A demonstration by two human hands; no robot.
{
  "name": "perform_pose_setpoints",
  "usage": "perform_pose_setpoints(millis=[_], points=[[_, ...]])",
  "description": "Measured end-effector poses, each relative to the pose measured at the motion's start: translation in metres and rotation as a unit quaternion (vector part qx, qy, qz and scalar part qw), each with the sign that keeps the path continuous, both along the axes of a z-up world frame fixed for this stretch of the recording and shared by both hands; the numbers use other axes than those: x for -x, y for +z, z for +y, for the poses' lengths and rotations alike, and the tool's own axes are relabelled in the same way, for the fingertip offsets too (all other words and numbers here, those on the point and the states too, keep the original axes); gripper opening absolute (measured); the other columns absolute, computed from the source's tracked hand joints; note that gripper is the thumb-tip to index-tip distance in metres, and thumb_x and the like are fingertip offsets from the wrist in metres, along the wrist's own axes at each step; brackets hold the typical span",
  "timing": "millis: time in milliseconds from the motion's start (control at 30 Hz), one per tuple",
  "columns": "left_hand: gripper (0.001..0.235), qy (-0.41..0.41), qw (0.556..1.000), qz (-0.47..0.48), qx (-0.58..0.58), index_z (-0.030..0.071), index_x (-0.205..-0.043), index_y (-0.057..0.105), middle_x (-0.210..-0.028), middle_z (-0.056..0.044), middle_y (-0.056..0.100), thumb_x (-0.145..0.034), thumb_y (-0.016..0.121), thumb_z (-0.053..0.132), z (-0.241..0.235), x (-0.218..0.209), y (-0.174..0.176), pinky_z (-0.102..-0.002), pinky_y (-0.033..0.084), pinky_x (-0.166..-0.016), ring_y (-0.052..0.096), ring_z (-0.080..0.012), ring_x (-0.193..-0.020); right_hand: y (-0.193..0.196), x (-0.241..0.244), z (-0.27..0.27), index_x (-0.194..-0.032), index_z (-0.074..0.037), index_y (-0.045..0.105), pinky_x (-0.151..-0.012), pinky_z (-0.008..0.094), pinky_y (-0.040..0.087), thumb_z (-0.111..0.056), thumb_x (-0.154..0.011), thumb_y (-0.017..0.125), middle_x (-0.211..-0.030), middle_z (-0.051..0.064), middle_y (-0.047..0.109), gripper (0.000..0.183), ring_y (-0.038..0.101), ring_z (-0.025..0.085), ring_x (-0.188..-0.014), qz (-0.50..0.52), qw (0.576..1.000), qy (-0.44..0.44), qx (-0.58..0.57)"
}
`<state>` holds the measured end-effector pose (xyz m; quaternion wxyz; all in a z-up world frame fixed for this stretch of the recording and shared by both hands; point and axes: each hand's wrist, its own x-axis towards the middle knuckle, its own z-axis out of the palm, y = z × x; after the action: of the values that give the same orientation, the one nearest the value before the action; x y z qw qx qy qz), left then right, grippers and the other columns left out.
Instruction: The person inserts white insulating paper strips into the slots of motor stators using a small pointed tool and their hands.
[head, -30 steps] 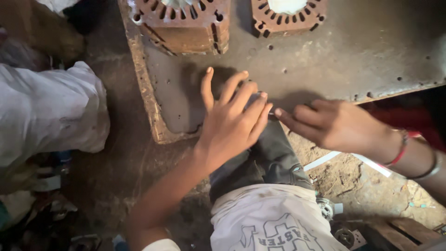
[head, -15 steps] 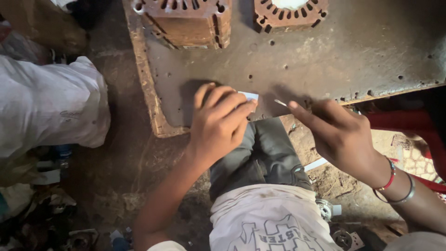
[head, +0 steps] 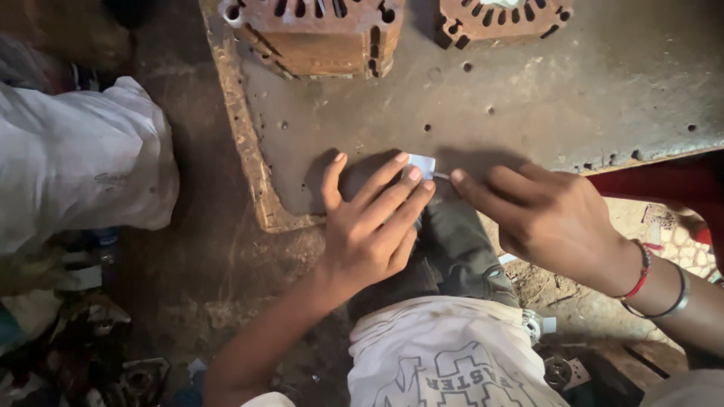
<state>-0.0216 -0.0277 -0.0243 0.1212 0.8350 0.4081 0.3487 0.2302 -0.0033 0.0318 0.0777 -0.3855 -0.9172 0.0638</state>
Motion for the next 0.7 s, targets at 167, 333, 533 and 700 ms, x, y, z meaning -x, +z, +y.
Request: perform_pose_setpoints(millis=[167,333,533,700], points=[[0.040,0.017,0.997,0.068,-0.035,0.004,-0.136,0.069,-0.127,-0.010,0.068,-0.098,0.063,0.016,-0.001,-0.005,-0.003,-0.065,0.017,-0.120,0.062,-0.0276,-0.134,-0.003,0.004,-0.001,-0.132,-0.003,0.068,-0.050,0.032,0.048,-0.002,-0.071,0.068,-0.086,0.003,0.057,0.061,0.060,0.019,-0.068,-0.033,0.997,0.022,-0.060],[0.042,0.025,0.997,0.067,0.016,0.004,-0.137,0.064,-0.123,-0.010,0.065,-0.098,0.063,0.018,0.003,-0.010,0.001,-0.068,0.015,-0.119,0.057,-0.0319,-0.137,-0.005,-0.008,0.014,-0.128,-0.003,0.070,-0.041,0.025,0.045,-0.007,-0.076,0.070,-0.079,0.000,0.057,0.052,0.052,0.012,-0.054,-0.062,0.979,0.168,-0.102],[0.041,0.030,0.998,0.054,0.000,0.007,-0.136,0.066,-0.128,-0.008,0.065,-0.097,0.067,0.020,0.000,-0.007,0.011,-0.070,0.015,-0.119,0.056,-0.0301,-0.138,-0.006,-0.021,0.037,-0.122,-0.001,0.069,-0.044,0.033,0.049,-0.002,-0.062,0.068,-0.082,0.003,0.062,0.061,0.059,0.018,-0.055,0.000,0.978,0.197,0.061],[0.025,0.027,0.999,-0.007,-0.040,0.010,-0.121,0.074,-0.112,-0.003,0.069,-0.096,0.072,0.008,-0.003,-0.007,0.015,-0.060,0.027,-0.122,0.067,-0.0220,-0.125,-0.021,-0.041,0.031,-0.123,-0.001,0.071,-0.051,0.026,0.044,0.011,-0.088,0.061,-0.086,0.003,0.063,0.038,0.058,0.010,-0.058,0.322,0.935,0.004,0.147]])
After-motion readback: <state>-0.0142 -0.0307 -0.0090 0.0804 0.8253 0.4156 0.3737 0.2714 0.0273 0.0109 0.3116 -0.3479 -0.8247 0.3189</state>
